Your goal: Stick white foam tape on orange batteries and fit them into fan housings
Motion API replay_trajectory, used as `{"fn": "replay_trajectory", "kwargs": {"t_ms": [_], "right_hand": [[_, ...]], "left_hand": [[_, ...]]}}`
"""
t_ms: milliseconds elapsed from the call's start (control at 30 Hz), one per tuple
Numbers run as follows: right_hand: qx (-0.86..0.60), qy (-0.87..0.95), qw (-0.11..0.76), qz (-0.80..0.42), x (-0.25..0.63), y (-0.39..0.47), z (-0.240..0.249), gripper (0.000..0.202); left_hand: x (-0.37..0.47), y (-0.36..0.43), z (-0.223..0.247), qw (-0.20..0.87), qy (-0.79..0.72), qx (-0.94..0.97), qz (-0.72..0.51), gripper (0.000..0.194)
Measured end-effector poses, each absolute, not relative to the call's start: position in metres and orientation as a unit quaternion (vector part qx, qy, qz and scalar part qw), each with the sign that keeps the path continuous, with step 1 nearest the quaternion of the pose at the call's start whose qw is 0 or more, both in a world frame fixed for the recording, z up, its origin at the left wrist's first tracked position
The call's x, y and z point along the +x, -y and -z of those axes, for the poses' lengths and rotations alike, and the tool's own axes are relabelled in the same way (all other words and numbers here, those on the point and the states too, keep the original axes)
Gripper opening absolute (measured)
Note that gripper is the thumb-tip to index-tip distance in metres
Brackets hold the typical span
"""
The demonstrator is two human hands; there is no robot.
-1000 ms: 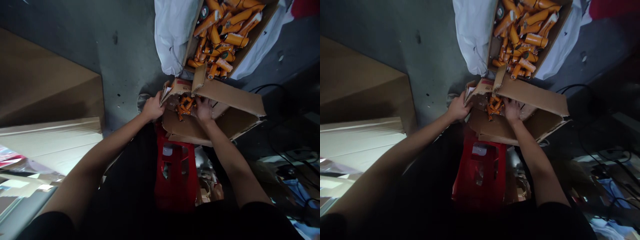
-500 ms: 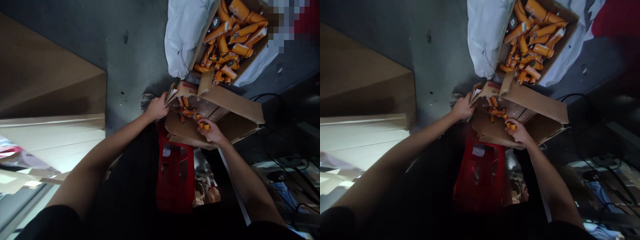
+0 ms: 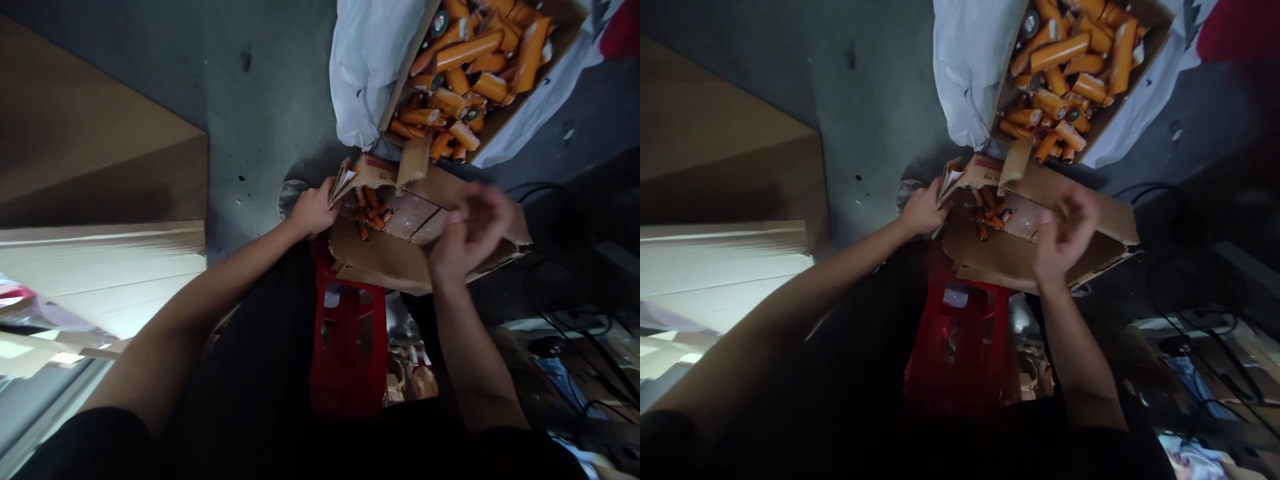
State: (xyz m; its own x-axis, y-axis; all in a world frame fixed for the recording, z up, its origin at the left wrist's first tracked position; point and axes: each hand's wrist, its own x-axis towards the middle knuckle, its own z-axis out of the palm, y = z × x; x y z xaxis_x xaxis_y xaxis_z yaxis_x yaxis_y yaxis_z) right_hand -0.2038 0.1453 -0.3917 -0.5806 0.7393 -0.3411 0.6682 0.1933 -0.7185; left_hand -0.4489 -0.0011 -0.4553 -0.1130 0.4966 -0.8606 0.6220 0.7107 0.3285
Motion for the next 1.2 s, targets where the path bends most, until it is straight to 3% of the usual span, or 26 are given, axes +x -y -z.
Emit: {"fn": "replay_trajectory", "kwargs": {"t_ms": [100,200,267,400,633,800,1200], "right_hand": [[-0.415,0.785,-0.068,-0.455,-0.194,-0.092,0.425,0.052],[-0.344,0.798,-0.258,-0.421,-0.195,-0.061,0.456,0.074],[-0.311,0.805,-0.311,-0.398,-0.199,-0.051,0.469,0.090],[-0.269,0.819,-0.306,-0.403,-0.206,-0.045,0.482,0.083],[-0.347,0.823,-0.265,-0.364,-0.220,-0.031,0.502,0.059],[-0.357,0.826,-0.267,-0.344,-0.236,-0.020,0.509,0.062],[-0.184,0.857,-0.268,-0.401,-0.215,-0.058,0.521,0.070]], "left_hand": [[-0.450,0.001,0.455,0.550,-0.741,0.382,0.056,0.061],[-0.450,0.000,0.454,0.548,-0.742,0.381,0.061,0.061],[-0.449,0.000,0.453,0.548,-0.744,0.378,0.065,0.062],[-0.448,0.001,0.454,0.541,-0.749,0.376,0.062,0.059],[-0.449,0.000,0.454,0.546,-0.747,0.374,0.068,0.058],[-0.449,-0.001,0.453,0.547,-0.744,0.377,0.074,0.059],[-0.448,0.000,0.454,0.545,-0.747,0.374,0.069,0.058]]}}
